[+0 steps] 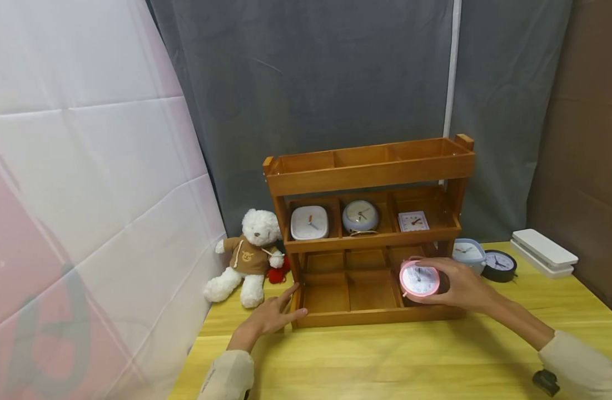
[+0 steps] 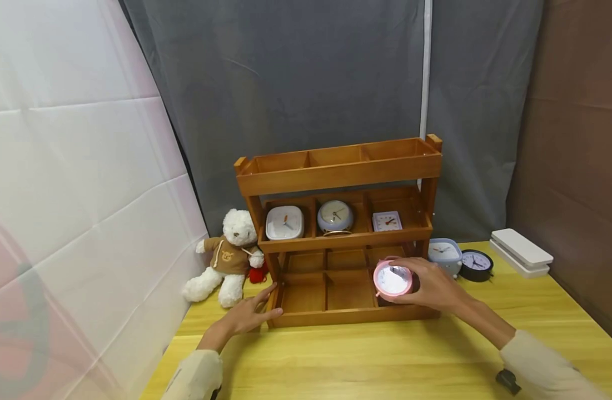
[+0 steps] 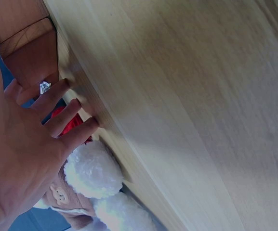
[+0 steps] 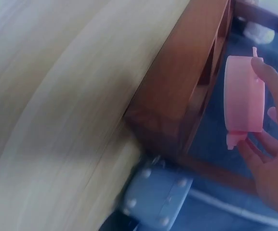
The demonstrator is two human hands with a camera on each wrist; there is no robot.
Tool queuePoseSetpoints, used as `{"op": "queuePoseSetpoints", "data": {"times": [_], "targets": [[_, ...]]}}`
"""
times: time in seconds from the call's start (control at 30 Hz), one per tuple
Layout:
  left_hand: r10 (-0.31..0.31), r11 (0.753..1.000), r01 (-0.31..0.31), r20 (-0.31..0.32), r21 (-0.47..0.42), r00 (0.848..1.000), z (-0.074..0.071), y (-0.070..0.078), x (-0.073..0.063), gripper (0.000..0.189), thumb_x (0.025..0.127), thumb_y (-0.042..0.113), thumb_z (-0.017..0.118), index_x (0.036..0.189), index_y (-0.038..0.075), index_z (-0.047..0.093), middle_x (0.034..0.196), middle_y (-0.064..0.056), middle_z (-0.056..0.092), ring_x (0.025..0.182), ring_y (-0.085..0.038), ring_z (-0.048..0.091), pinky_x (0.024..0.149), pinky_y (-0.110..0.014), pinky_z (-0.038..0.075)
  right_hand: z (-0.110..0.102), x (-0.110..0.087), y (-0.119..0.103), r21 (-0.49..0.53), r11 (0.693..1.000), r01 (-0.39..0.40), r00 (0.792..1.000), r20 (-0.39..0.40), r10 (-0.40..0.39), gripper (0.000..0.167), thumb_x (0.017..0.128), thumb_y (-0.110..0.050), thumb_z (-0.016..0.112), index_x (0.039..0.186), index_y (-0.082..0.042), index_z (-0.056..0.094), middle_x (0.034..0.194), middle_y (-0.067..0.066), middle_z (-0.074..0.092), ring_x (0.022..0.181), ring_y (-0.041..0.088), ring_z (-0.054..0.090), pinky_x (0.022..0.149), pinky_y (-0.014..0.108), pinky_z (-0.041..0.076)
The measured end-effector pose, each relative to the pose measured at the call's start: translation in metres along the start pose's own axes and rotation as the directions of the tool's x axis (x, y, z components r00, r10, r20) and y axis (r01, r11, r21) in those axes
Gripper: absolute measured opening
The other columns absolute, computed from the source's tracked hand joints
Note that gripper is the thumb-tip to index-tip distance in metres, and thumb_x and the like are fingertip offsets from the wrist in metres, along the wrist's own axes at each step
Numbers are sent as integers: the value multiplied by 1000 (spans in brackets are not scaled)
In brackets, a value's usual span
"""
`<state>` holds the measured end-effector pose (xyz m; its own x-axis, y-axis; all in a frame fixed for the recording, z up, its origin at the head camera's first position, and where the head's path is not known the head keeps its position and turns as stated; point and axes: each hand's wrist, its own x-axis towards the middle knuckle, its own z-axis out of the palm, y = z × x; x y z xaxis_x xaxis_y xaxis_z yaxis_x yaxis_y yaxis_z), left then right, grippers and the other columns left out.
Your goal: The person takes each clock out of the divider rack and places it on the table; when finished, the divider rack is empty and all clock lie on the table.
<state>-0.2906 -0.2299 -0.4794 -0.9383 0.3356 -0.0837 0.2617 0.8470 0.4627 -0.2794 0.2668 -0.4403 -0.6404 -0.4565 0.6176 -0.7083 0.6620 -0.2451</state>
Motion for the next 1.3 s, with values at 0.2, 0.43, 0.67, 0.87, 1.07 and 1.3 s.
{"op": "queuePoseSetpoints", "data": {"times": [0.2, 0.43, 0.67, 0.87, 1.07, 1.3], "targets": [[2, 1000, -2, -5, -2, 1000, 0, -1, 0, 89, 94, 75, 55, 167, 31, 26, 146, -23, 58, 128, -45, 60, 106, -61, 46, -25, -18, 13, -58, 997, -57, 998, 3, 57, 84, 58, -37, 103, 132, -12, 71, 125, 7, 73, 107, 27, 71, 80, 49, 60], [-15, 1000, 15, -10, 0, 1000, 1, -3, -1, 88, 94, 75, 55, 166, 34, 27, 147, -22, 57, 128, -44, 60, 107, -61, 46, -54, -42, 31, -50, 969, -243, 967, 74, 246, 84, 65, -48, 98, 135, -11, 69, 128, 13, 71, 110, 30, 67, 84, 44, 60], [-17, 1000, 17, -14, 0, 1000, 1, -5, -1, 88, 94, 74, 55, 166, 33, 27, 148, -23, 56, 128, -46, 59, 106, -62, 46, -73, -65, 55, -44, 957, -287, 954, 72, 290, 81, 64, -38, 101, 132, -7, 69, 120, 24, 71, 96, 35, 73, 73, 35, 61], [-17, 1000, 17, -16, -5, 1000, 2, -6, -2, 87, 95, 73, 56, 166, 32, 27, 147, -23, 57, 127, -45, 60, 106, -62, 46, -77, -82, 71, -56, 950, -307, 946, 91, 311, 79, 62, -34, 101, 127, -2, 69, 118, 34, 68, 96, 52, 71, 70, 36, 59], [-16, 1000, 16, -18, -9, 1000, 2, -5, -1, 88, 94, 75, 55, 166, 33, 28, 148, -22, 56, 129, -44, 59, 107, -61, 45, -63, -96, 82, -79, 956, -283, 951, 105, 290, 78, 60, -34, 102, 122, 0, 70, 113, 35, 70, 92, 49, 72, 71, 51, 61], [-22, 1000, 21, -15, -16, 1000, 2, -2, 0, 87, 94, 74, 56, 166, 33, 28, 149, -22, 55, 131, -45, 57, 108, -61, 45, -51, -101, 83, -35, 943, -330, 932, 146, 331, 80, 63, -37, 101, 128, -3, 68, 122, 35, 67, 105, 54, 67, 80, 61, 58]]}}
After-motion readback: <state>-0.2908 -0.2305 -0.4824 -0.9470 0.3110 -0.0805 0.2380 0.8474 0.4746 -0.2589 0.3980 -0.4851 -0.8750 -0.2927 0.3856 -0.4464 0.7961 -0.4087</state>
